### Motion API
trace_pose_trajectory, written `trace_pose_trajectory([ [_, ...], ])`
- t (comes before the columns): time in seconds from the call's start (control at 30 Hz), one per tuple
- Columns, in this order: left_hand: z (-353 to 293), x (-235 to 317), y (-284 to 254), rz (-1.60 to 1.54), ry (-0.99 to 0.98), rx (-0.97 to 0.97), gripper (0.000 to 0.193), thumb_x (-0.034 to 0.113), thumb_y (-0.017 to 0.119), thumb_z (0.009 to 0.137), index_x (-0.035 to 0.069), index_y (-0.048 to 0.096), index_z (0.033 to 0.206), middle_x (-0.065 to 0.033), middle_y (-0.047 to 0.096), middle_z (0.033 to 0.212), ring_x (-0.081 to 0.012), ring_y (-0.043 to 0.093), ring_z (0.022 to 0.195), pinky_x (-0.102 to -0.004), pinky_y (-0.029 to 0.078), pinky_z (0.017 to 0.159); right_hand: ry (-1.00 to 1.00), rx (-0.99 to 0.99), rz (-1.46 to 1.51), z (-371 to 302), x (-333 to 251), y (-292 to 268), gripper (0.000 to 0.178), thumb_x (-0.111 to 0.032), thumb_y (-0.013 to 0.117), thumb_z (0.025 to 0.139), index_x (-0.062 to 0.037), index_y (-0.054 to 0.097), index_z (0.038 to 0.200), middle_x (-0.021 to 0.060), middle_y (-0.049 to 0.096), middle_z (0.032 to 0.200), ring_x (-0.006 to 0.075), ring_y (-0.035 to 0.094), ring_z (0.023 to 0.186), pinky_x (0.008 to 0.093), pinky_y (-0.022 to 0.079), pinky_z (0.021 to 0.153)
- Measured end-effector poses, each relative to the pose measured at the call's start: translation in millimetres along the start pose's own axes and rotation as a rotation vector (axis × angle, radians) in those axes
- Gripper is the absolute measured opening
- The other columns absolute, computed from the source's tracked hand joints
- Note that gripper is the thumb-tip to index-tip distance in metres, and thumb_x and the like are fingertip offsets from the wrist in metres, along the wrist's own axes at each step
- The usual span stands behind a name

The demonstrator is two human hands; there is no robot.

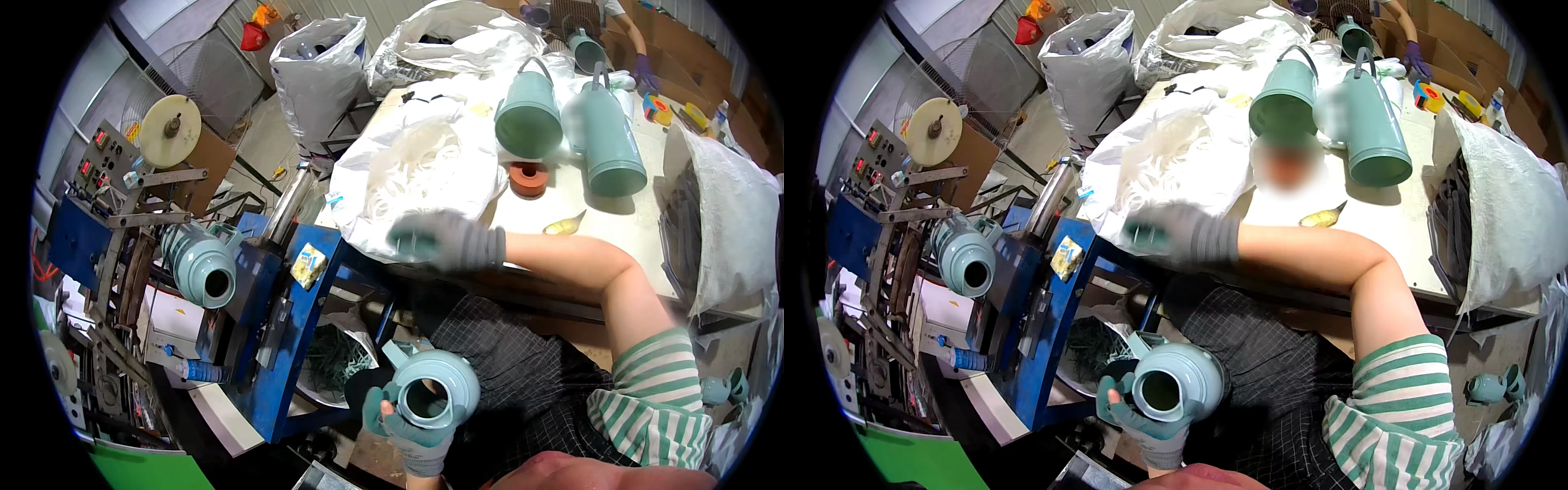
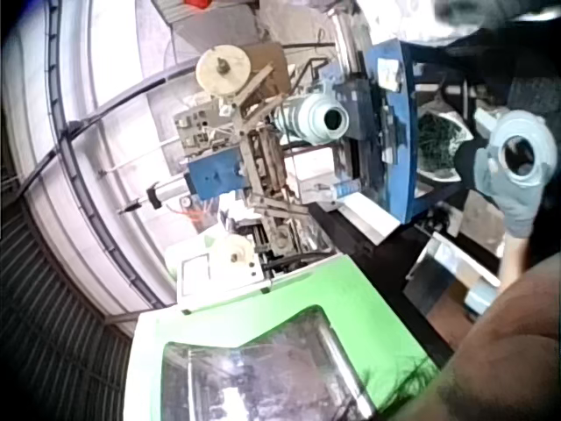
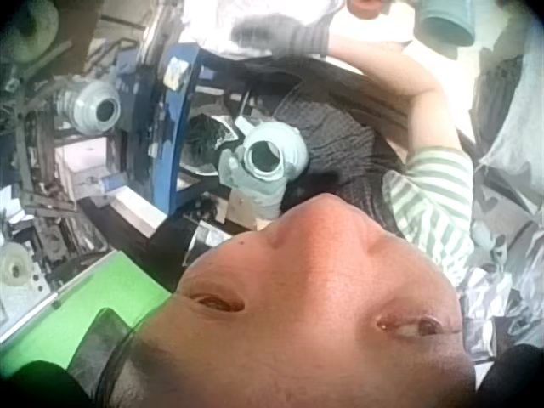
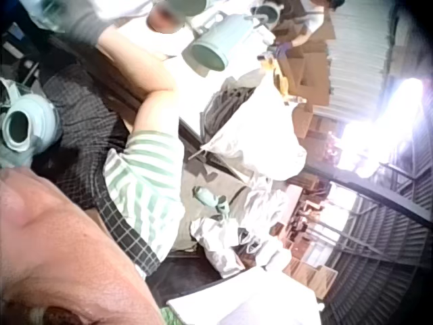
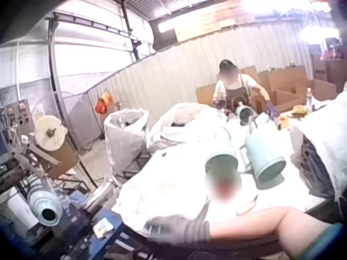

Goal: The person assembles light blue plastic pitchers by attaching grey handles to the bodies. They pick up a pitcher body, retrieve a handle from a nearby pile, and snap the handle into place on the pitcher. The person repeats this process for multiple units, placing the finished pitchers on a table.

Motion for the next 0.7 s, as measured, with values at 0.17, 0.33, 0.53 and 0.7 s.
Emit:
trace_pose_trajectory([
  [0.17, 9, -5, -1, 0.13, 0.051, -0.185, 0.089, 0.029, 0.091, 0.073, 0.003, 0.045, 0.144, -0.0197, 0.048, 0.142, -0.0391, 0.049, 0.126, -0.0512, 0.047, 0.102, -0.668, -0.185, -0.181, -70, -117, 52, 0.021, -0.026, 0.071, 0.088, -0.0101, 0.068, 0.102, 0.0086, 0.065, 0.104, 0.0289, 0.065, 0.097, 0.0415, 0.055, 0.082],
  [0.33, 8, -12, -14, 0.018, -0.012, -0.045, 0.047, 0.03, 0.09, 0.068, 0.009, 0.065, 0.101, -0.0123, 0.065, 0.102, -0.039, 0.061, 0.105, -0.051, 0.05, 0.093, -0.779, -0.227, -0.126, -80, -116, 68, 0.032, -0.036, 0.07, 0.088, -0.0084, 0.071, 0.103, 0.0099, 0.066, 0.12, 0.03, 0.064, 0.116, 0.0464, 0.051, 0.105],
  [0.53, -3, -21, -18, 0.045, -0.055, -0.14, 0.041, 0.039, 0.085, 0.069, 0.007, 0.065, 0.087, -0.0121, 0.062, 0.098, -0.0385, 0.058, 0.108, -0.0568, 0.045, 0.098, -0.675, -0.527, -0.145, -98, -125, 82, 0.053, -0.056, 0.067, 0.09, -0.0101, 0.069, 0.116, 0.0118, 0.062, 0.129, 0.0329, 0.055, 0.126, 0.052, 0.044, 0.109],
  [0.7, -4, -10, -21, 0.278, 0.126, -0.204, 0.06, 0.056, 0.077, 0.078, 0.007, 0.067, 0.11, -0.0123, 0.06, 0.109, -0.0352, 0.058, 0.111, -0.0665, 0.037, 0.111, -0.61, -0.531, -0.159, -108, -120, 94, 0.05, -0.048, 0.075, 0.085, -0.0131, 0.068, 0.119, 0.0089, 0.059, 0.132, 0.0309, 0.054, 0.125, 0.0493, 0.047, 0.103],
])
Point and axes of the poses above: each hand's wrist, its own z-axis towards the middle knuckle, its own y-axis out of the palm, x = y × z, the point moved 4 cm from there along z, towards the middle knuckle
